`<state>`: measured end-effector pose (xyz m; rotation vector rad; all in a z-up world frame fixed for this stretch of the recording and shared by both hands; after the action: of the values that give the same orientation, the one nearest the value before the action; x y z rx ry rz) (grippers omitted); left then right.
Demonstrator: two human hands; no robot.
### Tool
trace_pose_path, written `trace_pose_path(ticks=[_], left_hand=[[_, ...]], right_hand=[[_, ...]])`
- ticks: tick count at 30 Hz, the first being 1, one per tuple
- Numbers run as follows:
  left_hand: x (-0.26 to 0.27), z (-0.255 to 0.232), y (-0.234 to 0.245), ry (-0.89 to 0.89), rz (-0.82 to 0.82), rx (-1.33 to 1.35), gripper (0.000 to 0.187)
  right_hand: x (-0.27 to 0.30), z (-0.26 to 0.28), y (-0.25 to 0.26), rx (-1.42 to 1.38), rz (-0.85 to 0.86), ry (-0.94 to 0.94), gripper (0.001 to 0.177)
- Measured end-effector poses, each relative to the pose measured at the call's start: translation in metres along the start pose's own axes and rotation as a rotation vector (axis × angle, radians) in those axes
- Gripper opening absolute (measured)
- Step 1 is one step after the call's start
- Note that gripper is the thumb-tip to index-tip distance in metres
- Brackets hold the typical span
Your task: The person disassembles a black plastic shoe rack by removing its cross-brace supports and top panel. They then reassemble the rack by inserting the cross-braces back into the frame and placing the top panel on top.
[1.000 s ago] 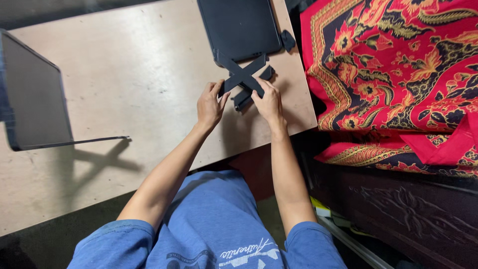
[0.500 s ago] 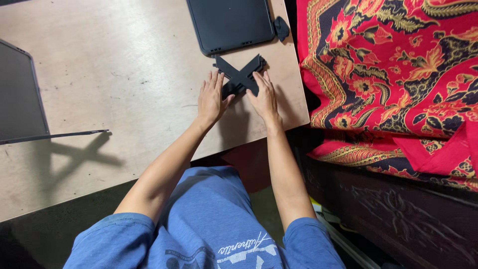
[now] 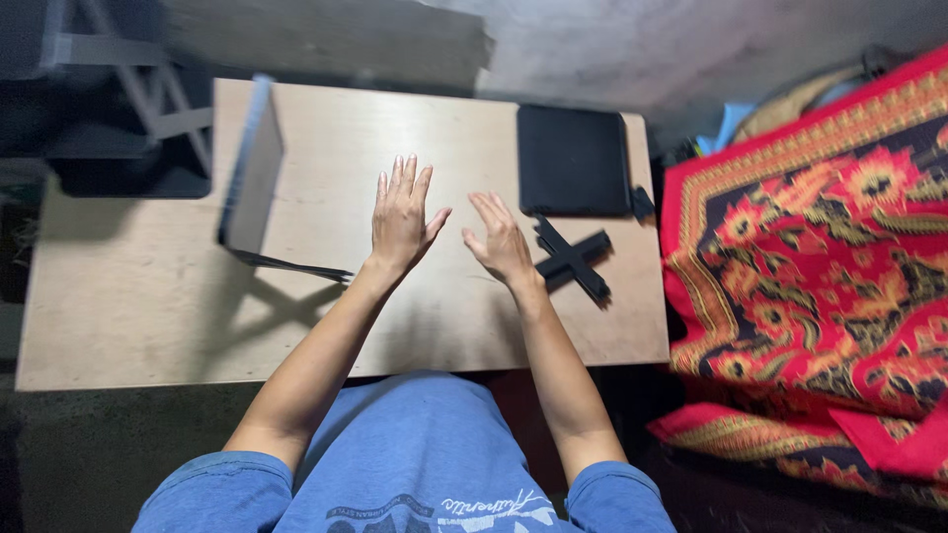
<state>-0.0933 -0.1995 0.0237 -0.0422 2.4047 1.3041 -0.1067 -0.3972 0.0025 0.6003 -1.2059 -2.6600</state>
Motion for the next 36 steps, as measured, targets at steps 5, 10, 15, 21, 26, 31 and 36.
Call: trace_pose_path(ticks=[5, 10, 15, 21, 26, 31, 36], left_hand=[[0.002, 0.054, 0.074, 0.083, -0.059, -0.096, 0.074], [0.015, 0.096, 0.119, 0.143, -0.11, -0.115, 0.075], [0.028, 0.129, 0.147, 0.197, -0.143, -0.074, 0.079], [0.032, 0.157, 0.164, 0.189, -0.144, -0.046, 0.08], [0.03, 0.173, 0.171, 0.192, -0.144, 0.05, 0.08], [0.025, 0.178, 0.178, 0.165, -0.197, 0.163, 0.076], [0.02, 0.173, 0.182, 0.098, -0.211, 0.325, 0.072]], right_hand=[[-0.043, 0.074, -0.053, -0.073, 0.153, 0.15, 0.064], [-0.07, 0.133, -0.119, -0.152, 0.315, 0.306, 0.055], [-0.08, 0.161, -0.191, -0.225, 0.416, 0.4, 0.051], [-0.083, 0.165, -0.246, -0.148, 0.554, 0.262, 0.029], [-0.089, 0.175, -0.242, -0.033, 0.521, 0.195, 0.016], [-0.112, 0.186, -0.196, 0.017, 0.601, -0.026, 0.019], [-0.144, 0.197, -0.13, -0.094, 0.454, 0.181, 0.025]])
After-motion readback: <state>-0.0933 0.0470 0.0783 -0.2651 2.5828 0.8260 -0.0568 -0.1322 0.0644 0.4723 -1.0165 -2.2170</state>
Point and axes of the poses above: each hand's wrist, its own x-axis away from the middle knuckle, its own y-axis out of the back of the hand, z = x × y, the point moved 2 cm from there along -x, towards the middle knuckle, and after that the axes turned 3 degrees about y, right-handed, at the moved point
